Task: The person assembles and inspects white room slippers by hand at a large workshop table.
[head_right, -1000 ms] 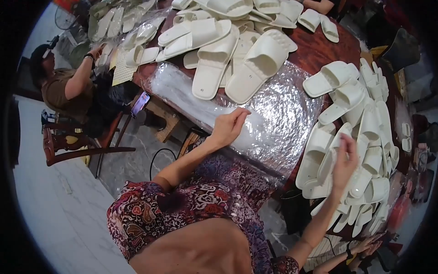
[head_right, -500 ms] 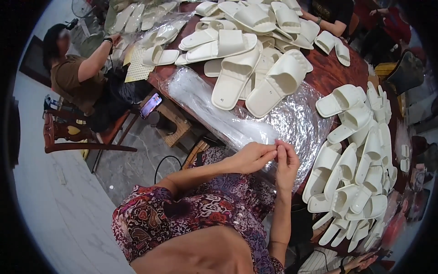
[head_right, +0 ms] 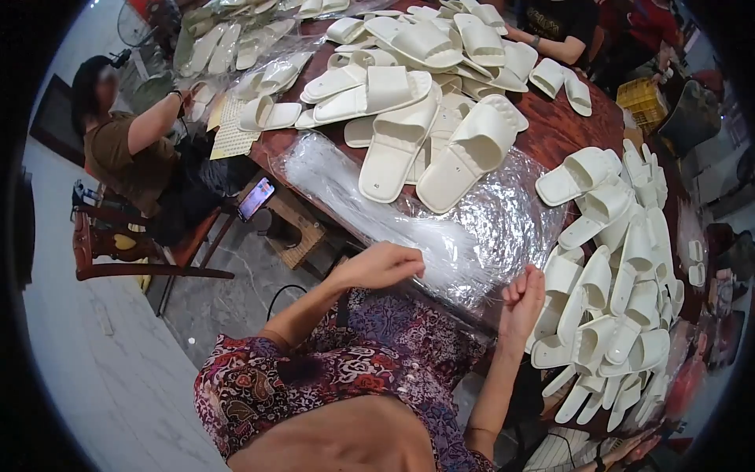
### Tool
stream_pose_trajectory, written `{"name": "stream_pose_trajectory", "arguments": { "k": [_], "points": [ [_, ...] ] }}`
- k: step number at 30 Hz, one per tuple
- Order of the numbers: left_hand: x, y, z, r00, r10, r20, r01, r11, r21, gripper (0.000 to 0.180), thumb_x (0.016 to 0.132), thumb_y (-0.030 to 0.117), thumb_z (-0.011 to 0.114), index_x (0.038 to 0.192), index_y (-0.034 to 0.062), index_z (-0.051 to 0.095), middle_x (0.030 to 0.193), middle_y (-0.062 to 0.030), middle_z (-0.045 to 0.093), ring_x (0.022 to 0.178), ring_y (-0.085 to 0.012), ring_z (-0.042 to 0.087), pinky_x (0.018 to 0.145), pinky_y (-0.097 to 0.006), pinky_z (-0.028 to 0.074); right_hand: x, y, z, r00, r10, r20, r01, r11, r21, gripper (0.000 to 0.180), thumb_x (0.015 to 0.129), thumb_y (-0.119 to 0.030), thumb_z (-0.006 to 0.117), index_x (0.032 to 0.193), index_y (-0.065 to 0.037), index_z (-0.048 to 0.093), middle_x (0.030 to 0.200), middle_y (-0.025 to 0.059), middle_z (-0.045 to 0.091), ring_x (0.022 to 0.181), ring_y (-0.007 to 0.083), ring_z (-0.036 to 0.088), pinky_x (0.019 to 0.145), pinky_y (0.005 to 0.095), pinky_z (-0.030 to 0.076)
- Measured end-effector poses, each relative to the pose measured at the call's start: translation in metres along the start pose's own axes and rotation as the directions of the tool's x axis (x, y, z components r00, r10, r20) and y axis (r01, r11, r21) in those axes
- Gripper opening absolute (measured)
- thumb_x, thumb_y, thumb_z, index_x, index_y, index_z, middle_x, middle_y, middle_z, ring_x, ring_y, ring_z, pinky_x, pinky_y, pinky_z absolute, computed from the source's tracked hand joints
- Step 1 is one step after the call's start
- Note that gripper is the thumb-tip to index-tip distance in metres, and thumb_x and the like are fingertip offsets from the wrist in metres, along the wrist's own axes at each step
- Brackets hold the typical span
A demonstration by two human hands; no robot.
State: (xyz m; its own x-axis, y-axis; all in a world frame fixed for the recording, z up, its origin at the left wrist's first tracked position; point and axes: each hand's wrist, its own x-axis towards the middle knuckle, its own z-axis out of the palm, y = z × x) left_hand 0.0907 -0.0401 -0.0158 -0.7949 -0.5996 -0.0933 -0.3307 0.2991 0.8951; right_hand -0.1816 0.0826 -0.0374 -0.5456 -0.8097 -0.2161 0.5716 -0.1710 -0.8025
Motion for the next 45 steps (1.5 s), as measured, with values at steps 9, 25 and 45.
{"name": "stream_pose_trajectory", "arguments": {
  "k": [9, 25, 45],
  "points": [
    [-0.013, -0.023, -0.036, 0.995, -0.097, -0.006, 0.097, 0.994, -0.045, 0.025, 0.098, 0.021, 0.059, 0.093, -0.002, 0.067, 0.073, -0.0027, 0.059, 0.071, -0.008, 0.051, 0.065, -0.027, 0.045, -0.001, -0.013, -0.04, 0.992, -0.078, -0.095, 0.061, 0.984, -0.168, 0.023, 0.106, -0.025, 0.053, 0.111, -0.003, 0.057, 0.069, -0.0059, 0.039, 0.053, 0.0009, 0.031, 0.046, 0.0187, 0.024],
    [0.013, -0.017, -0.073, 0.99, -0.106, -0.095, 0.11, 0.993, 0.041, 0.024, 0.098, 0.021, 0.062, 0.109, 0.0017, 0.068, 0.072, -0.002, 0.06, 0.067, -0.008, 0.052, 0.061, -0.027, 0.044, 0.011, 0.0, -0.035, 0.973, -0.229, -0.023, 0.182, 0.826, -0.534, 0.019, 0.106, -0.02, 0.052, 0.105, -0.005, 0.064, 0.065, -0.0104, 0.038, 0.053, -0.0019, 0.029, 0.045, 0.0182, 0.02],
    [0.111, -0.032, -0.199, 0.567, 0.238, -0.789, 0.046, 0.947, 0.319, 0.018, 0.089, 0.013, 0.063, 0.102, 0.0034, 0.071, 0.079, -0.0097, 0.07, 0.069, -0.0187, 0.066, 0.068, -0.032, 0.053, 0.013, 0.059, -0.01, 0.909, -0.393, 0.137, 0.298, 0.384, -0.874, 0.018, 0.102, -0.016, 0.058, 0.104, 0.0, 0.066, 0.082, 0.0092, 0.065, 0.071, 0.0151, 0.058, 0.066, 0.0298, 0.047]
  ]
}}
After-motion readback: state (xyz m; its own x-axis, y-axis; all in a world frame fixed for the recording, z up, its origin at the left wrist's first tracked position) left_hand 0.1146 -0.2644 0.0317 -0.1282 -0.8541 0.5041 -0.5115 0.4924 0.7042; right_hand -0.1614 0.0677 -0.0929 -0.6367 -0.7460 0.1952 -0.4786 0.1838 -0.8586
